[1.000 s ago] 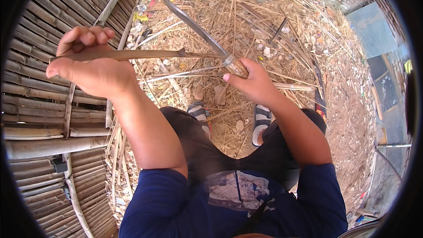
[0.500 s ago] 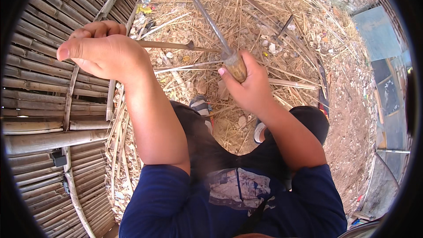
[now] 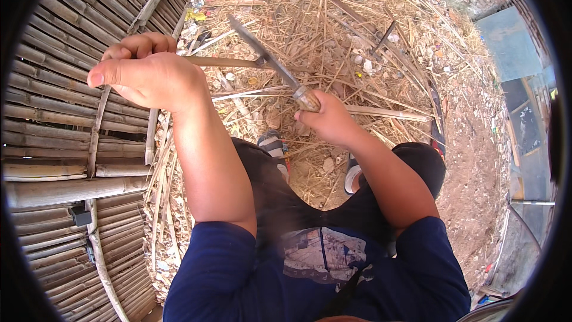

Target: The person shaves and scrapes thin bamboo strips using a machete and a knife, handling the strips one at a time while seated.

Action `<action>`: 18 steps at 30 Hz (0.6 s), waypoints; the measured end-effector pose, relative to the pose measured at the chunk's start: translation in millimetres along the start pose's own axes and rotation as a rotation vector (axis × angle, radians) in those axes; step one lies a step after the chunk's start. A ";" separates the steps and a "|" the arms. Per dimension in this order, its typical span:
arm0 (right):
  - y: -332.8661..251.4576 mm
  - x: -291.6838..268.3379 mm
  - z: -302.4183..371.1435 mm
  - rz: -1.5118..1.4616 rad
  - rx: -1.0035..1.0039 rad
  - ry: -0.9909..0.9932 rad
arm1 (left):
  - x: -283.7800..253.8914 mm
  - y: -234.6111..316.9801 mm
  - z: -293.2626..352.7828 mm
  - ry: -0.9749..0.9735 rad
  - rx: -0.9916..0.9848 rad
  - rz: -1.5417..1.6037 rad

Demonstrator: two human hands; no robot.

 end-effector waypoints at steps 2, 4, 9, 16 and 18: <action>-15.2 -9.7 9.3 0.012 0.071 0.054 | -0.1 -1.2 0.6 0.009 -0.005 0.011; -23.0 -14.6 13.8 0.056 -0.060 0.161 | 1.5 -0.9 0.3 0.033 -0.013 0.011; -6.2 -2.0 18.1 0.363 -0.167 0.174 | 6.1 -2.2 3.7 0.060 0.033 -0.067; 16.2 11.3 -1.1 0.216 -0.041 0.036 | -6.3 -5.9 -7.0 0.111 -0.029 0.022; 9.6 6.3 -0.5 0.003 -0.044 0.009 | -3.5 -6.7 -6.6 0.097 -0.023 0.044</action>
Point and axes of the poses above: each hand's wrist, its own z-axis away from the middle knuckle, its own x-axis out of the palm, y = z × x, the point moved 1 cm from there along -z, towards the middle knuckle, and after that the axes turned 8 degrees about z, right-handed, at the moved point
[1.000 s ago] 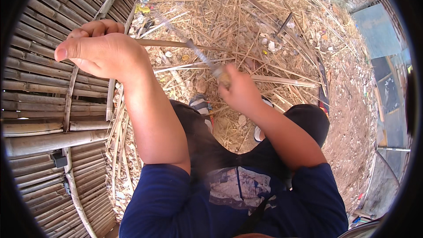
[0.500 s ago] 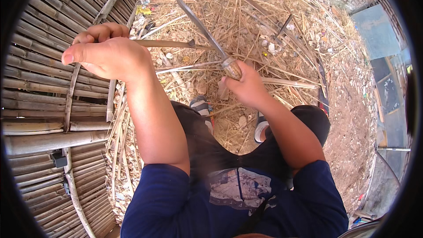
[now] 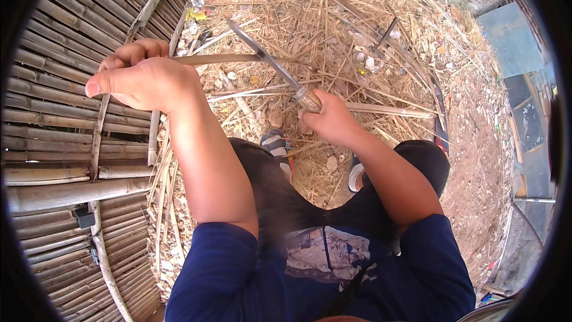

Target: The person shaves and scrapes thin bamboo strips using a machete and a knife, handling the strips one at a time while seated.

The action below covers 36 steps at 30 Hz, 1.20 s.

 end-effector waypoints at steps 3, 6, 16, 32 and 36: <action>-23.5 -3.6 8.4 0.067 -0.143 0.159 | 1.0 0.4 2.6 -0.012 0.008 0.003; -33.0 -8.6 11.7 0.137 -0.177 0.195 | 1.6 -0.9 1.3 -0.032 0.024 -0.001; 13.0 2.2 -12.1 -0.065 0.042 -0.081 | -1.2 -4.4 -0.4 0.006 -0.012 -0.008; 5.7 17.2 -8.8 0.427 0.011 0.086 | -4.9 -9.8 -7.5 0.067 0.043 0.008; 3.7 -1.3 -14.0 -0.172 0.162 -0.149 | -3.1 -10.6 -4.9 0.021 0.033 0.021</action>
Point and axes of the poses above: each hand's wrist, its own z-axis away from the middle knuckle, its own x-axis out of the palm, y = z × x, the point moved 1 cm from there along -z, towards the middle knuckle, and after that the axes turned 8 degrees about z, right-handed, at the moved point
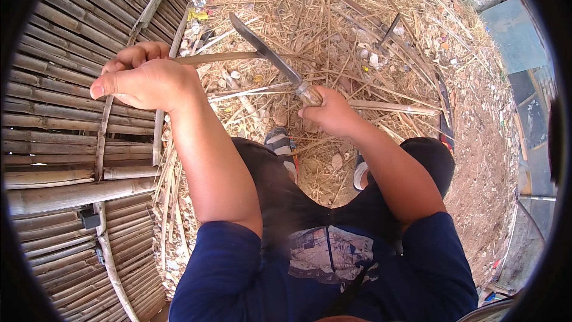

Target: The person shaves and scrapes thin bamboo strips using a machete and a knife, handling the strips one at a time while seated.

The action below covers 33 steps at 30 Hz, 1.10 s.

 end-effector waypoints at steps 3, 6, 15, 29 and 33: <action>-15.1 -0.2 12.8 -0.015 -0.126 0.126 | 3.2 4.7 6.5 0.014 -0.040 -0.027; -42.2 -4.9 30.0 0.168 -0.284 0.270 | 4.8 9.6 8.4 -0.006 -0.036 -0.013; 17.8 26.8 -3.0 0.565 -0.133 0.204 | 2.2 9.7 6.1 0.028 -0.064 -0.080; -41.2 -1.3 32.1 0.259 -0.392 0.309 | 4.6 3.4 7.9 0.025 -0.002 -0.044; 24.7 12.1 -3.1 0.759 -0.115 0.255 | 10.7 -0.6 13.3 -0.055 0.020 -0.104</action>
Point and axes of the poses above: each hand's wrist, its own z-axis away from the middle knuckle, its own x-axis out of the palm, y = z × x, the point moved 1 cm from there along -z, towards the middle knuckle, and after that the axes turned 8 degrees about z, right-handed, at the moved point
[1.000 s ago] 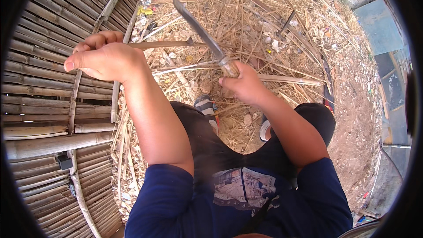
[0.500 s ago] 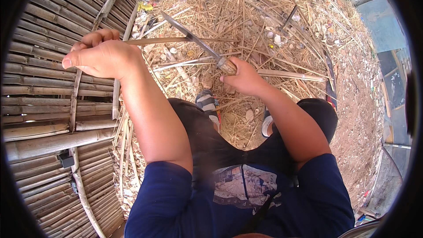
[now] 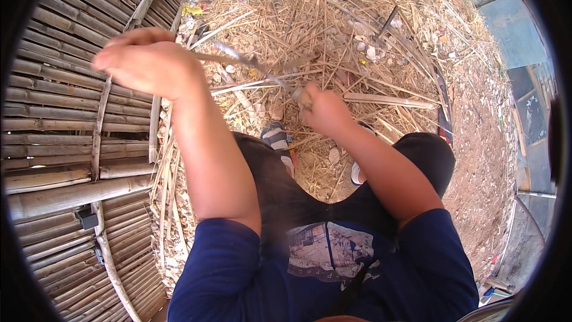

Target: The person shaves and scrapes thin bamboo strips using a machete and a knife, handling the strips one at a time while seated.

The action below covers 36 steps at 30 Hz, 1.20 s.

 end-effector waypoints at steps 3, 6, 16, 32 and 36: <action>-18.9 2.0 3.4 -0.017 0.057 0.057 | -7.7 -0.3 -3.9 0.084 0.005 0.045; 3.6 -11.9 -17.1 -0.363 -0.080 -0.034 | -11.4 -7.9 -10.6 0.031 0.026 0.043; -46.0 -72.7 17.0 -0.516 -0.050 0.073 | -11.2 -0.2 -3.8 0.050 0.023 0.028; -9.8 -47.4 -7.6 -0.233 -0.013 -0.248 | -9.0 1.5 -4.0 0.023 -0.022 0.061; 0.4 -43.4 -5.3 -0.268 -0.119 0.035 | -1.7 6.8 3.6 -0.032 -0.022 0.053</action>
Point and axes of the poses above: each hand's wrist, its own z-axis away from the middle knuckle, its own x-axis out of the palm, y = z × x, the point moved 1 cm from there along -z, towards the middle knuckle, and after that the axes turned 8 degrees about z, right-handed, at the moved point
